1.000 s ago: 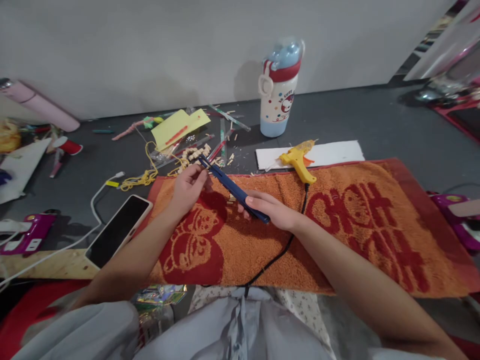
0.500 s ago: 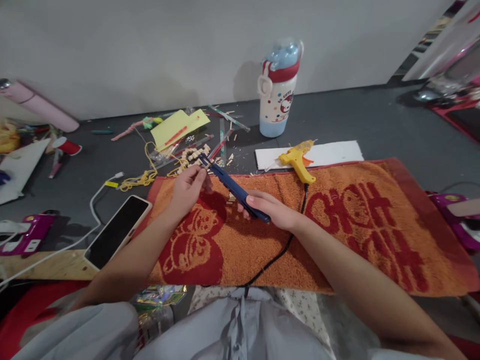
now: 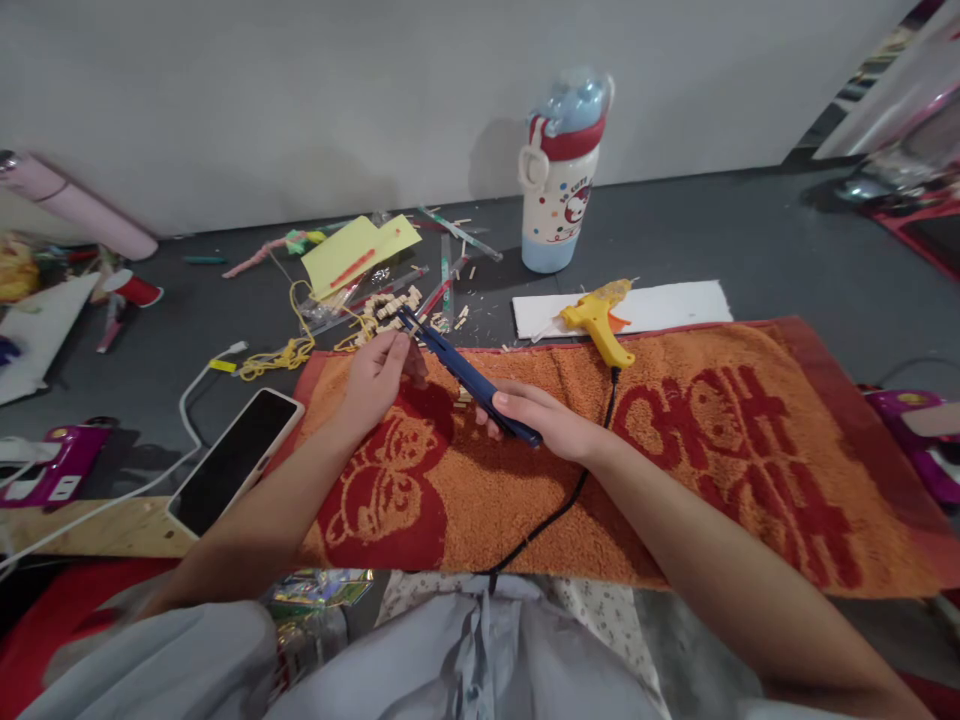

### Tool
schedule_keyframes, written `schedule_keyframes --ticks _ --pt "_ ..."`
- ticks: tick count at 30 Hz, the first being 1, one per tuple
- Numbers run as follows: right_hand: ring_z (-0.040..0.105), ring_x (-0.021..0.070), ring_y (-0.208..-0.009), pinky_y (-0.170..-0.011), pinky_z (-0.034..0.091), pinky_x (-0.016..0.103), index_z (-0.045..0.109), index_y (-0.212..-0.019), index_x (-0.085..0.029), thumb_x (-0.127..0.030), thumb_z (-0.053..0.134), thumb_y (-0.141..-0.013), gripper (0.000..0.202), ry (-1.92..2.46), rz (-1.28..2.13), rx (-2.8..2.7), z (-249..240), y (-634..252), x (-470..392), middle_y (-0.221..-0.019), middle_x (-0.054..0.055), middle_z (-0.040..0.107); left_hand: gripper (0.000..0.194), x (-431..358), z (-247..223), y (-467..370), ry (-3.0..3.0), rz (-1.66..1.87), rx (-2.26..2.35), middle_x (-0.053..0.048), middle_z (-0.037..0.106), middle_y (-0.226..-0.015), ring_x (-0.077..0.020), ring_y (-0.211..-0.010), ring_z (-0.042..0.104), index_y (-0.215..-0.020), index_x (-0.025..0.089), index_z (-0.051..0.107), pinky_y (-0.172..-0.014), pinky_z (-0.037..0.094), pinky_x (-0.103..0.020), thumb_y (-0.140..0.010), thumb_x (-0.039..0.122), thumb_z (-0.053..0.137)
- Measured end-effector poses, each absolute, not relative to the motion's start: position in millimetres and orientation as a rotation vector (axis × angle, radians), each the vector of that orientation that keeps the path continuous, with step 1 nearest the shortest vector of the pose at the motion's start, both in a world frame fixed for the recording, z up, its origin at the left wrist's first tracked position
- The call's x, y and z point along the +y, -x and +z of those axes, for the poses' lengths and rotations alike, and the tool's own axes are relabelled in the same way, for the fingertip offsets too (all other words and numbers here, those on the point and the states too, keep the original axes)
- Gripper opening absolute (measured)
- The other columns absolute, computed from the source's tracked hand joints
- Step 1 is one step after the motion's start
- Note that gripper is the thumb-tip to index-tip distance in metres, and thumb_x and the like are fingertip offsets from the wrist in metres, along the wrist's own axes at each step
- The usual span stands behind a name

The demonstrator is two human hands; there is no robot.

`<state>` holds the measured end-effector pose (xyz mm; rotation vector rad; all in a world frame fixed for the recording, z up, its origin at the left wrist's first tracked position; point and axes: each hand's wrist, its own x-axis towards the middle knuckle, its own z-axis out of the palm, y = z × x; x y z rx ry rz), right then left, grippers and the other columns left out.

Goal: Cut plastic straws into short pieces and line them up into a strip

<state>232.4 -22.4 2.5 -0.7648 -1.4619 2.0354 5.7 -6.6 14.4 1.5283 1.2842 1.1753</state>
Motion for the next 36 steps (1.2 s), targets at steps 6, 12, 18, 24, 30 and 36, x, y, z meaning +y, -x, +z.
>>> schedule_keyframes --ticks 6,12,18,24,30,36 --pt "0.055 0.0136 -0.07 -0.068 0.046 0.026 0.059 -0.09 -0.014 -0.058 0.06 -0.076 0.046 0.784 2.044 -1.442 4.0 -232.3 -22.9 -0.087 0.006 0.058 0.047 -6.2 14.7 -5.6 -1.56 1.165 1.312 -0.001 0.057 -0.056 -0.0116 -0.045 0.055 -0.063 0.02 0.05 -0.046 0.044 -0.026 -0.084 0.061 0.043" --pt "0.055 0.0135 -0.07 -0.068 0.047 0.026 0.059 -0.089 -0.014 -0.056 0.061 -0.076 0.044 0.795 2.044 -1.424 3.7 -231.9 -22.9 -0.085 0.006 0.058 0.046 -6.2 15.2 -3.9 -1.582 1.142 1.289 0.0 0.056 -0.055 -0.0111 -0.046 0.054 -0.062 0.02 0.049 -0.048 0.045 -0.025 -0.085 0.059 0.042" --pt "0.054 0.0123 -0.066 -0.063 0.045 0.024 0.06 -0.088 -0.014 -0.054 0.064 -0.075 0.042 0.83 2.043 -1.379 0.1 -231.4 -23.6 -0.082 0.005 0.058 0.042 -5.6 16.2 0.5 -1.539 1.091 1.322 0.003 0.053 -0.052 -0.008 -0.04 0.049 -0.066 0.02 0.045 -0.041 0.04 -0.021 -0.084 0.058 0.044" --pt "0.053 0.0118 -0.064 -0.061 0.044 0.024 0.061 -0.086 -0.014 -0.054 0.062 -0.077 0.042 0.839 1.998 -1.433 0.4 -230.8 -24.2 -0.077 0.004 0.058 0.04 -5.7 17.4 2.7 -1.576 1.06 1.377 0.004 0.05 -0.047 -0.006 -0.036 0.045 -0.063 0.019 0.044 -0.037 0.035 -0.018 -0.087 0.052 0.044" --pt "0.052 0.012 -0.065 -0.06 0.044 0.025 0.06 -0.089 -0.015 -0.055 0.061 -0.077 0.043 0.839 1.983 -1.416 -0.9 -227.5 -26.0 -0.08 0.004 0.057 0.039 -5.7 17.5 0.7 -1.51 1.071 1.375 0.006 0.047 -0.043 -0.0053 -0.033 0.04 -0.062 0.019 0.043 -0.034 0.03 -0.018 -0.088 0.048 0.044" --pt "0.051 0.0121 -0.067 -0.064 0.042 0.025 0.058 -0.09 -0.014 -0.052 0.058 -0.08 0.039 0.835 1.955 -1.466 -0.6 -226.9 -28.3 -0.082 0.004 0.055 0.038 -6.0 15.3 -2.4 -1.393 1.097 1.344 0.007 0.043 -0.041 -0.0049 -0.031 0.035 -0.062 0.02 0.041 -0.032 0.026 -0.019 -0.089 0.046 0.042"
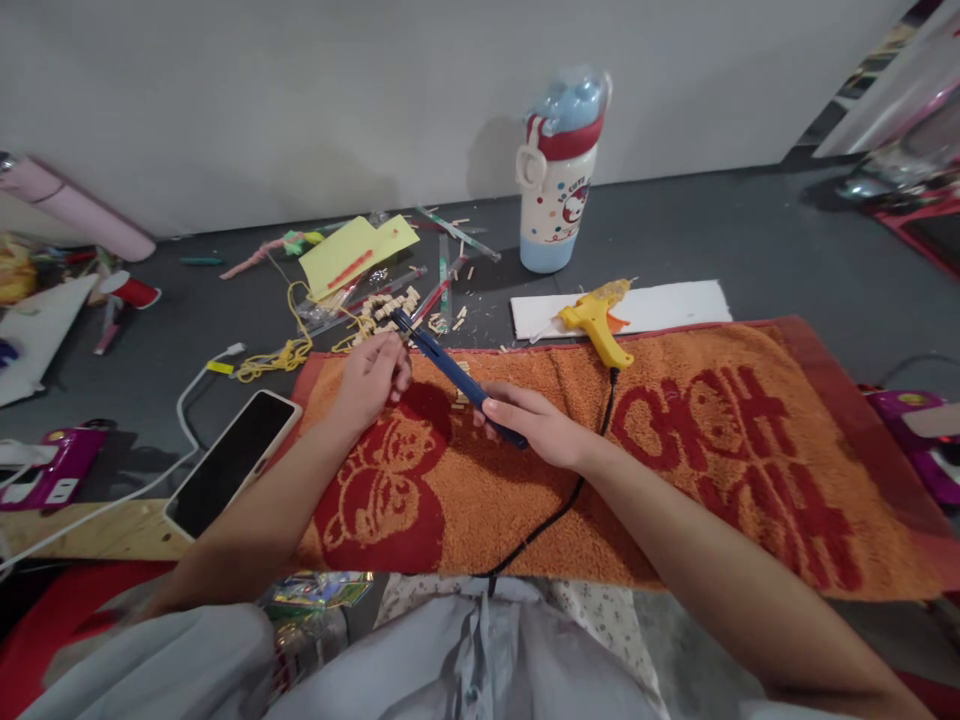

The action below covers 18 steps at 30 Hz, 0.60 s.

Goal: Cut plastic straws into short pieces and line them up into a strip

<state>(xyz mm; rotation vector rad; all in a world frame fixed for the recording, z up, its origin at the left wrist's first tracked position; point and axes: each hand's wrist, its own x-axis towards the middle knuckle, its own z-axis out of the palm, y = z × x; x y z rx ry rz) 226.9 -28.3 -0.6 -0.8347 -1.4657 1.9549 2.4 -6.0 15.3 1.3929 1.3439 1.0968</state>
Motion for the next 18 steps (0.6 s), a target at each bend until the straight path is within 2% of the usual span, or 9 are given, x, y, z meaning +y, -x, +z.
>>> schedule_keyframes --ticks 7,18 --pt "0.048 0.011 -0.063 -0.06 0.039 0.025 0.057 -0.088 -0.015 -0.053 0.058 -0.08 0.039 0.857 1.954 -1.477 1.6 -227.7 -27.4 -0.077 0.002 0.052 0.04 -4.7 13.0 -1.6 -1.341 1.139 1.225 0.009 0.035 -0.04 -0.0041 -0.03 0.033 -0.061 0.02 0.037 -0.033 0.026 -0.019 -0.086 0.049 0.048" --pt "0.048 0.01 -0.06 -0.055 0.036 0.024 0.056 -0.085 -0.014 -0.052 0.055 -0.081 0.038 0.88 1.896 -1.559 2.0 -227.7 -26.6 -0.075 0.002 0.053 0.042 -4.2 12.2 -0.8 -1.286 1.149 1.163 0.011 0.032 -0.041 -0.003 -0.029 0.033 -0.06 0.019 0.036 -0.033 0.028 -0.018 -0.084 0.051 0.05"
